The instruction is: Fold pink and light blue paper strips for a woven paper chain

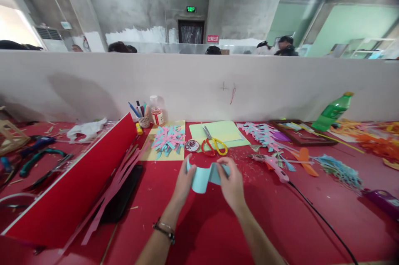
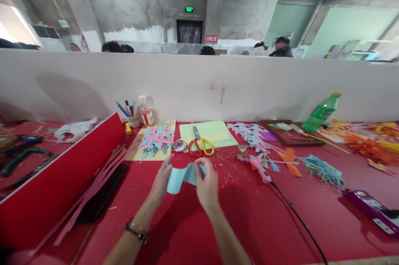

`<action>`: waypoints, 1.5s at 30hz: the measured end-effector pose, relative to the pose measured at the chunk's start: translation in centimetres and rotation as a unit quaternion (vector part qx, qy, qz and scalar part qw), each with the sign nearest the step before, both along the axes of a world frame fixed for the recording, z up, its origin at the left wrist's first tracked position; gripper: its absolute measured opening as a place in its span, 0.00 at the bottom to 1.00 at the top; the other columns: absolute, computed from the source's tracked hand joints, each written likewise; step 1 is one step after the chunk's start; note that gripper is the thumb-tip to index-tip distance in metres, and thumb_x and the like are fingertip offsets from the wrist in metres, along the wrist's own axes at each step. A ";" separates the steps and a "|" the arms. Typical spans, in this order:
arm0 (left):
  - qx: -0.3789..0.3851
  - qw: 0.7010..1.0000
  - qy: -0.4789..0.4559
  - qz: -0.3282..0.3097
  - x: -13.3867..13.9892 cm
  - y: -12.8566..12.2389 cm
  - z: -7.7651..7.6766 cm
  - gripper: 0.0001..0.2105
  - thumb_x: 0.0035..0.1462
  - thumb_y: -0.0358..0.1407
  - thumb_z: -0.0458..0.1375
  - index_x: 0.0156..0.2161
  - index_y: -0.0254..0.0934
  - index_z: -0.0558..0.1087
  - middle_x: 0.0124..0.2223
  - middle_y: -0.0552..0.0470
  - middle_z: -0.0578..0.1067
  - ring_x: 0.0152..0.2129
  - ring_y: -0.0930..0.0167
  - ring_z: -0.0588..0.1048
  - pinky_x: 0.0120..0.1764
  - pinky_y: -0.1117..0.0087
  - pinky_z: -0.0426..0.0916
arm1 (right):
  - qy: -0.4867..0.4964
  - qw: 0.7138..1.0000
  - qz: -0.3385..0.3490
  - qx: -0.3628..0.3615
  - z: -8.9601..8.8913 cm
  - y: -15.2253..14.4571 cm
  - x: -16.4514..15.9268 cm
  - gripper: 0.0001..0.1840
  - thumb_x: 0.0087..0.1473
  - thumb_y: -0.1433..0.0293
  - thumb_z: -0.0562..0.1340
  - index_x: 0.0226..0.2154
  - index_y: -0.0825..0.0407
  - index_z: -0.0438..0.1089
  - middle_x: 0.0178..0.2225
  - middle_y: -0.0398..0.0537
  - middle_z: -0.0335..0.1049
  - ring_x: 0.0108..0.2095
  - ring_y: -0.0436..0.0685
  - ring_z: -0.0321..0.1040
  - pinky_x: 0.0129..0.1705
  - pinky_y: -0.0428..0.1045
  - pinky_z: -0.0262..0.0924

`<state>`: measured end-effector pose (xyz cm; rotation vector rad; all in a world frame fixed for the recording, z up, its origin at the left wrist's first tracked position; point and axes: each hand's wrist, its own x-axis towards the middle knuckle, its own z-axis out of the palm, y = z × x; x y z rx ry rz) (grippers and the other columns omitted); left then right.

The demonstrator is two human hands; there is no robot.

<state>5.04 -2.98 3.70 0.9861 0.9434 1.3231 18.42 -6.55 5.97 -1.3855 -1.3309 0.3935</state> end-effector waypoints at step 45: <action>0.079 0.975 0.194 0.080 -5.5 4.6 3.2 0.17 0.39 0.30 0.54 0.40 0.37 0.68 0.24 0.59 0.65 0.13 0.82 0.60 0.16 0.80 0.59 | -0.173 0.968 0.183 0.003 -4.3 1.0 0.3 0.10 0.46 0.80 0.49 0.27 0.53 0.62 0.26 0.45 0.61 0.30 0.51 0.58 0.33 0.46 0.53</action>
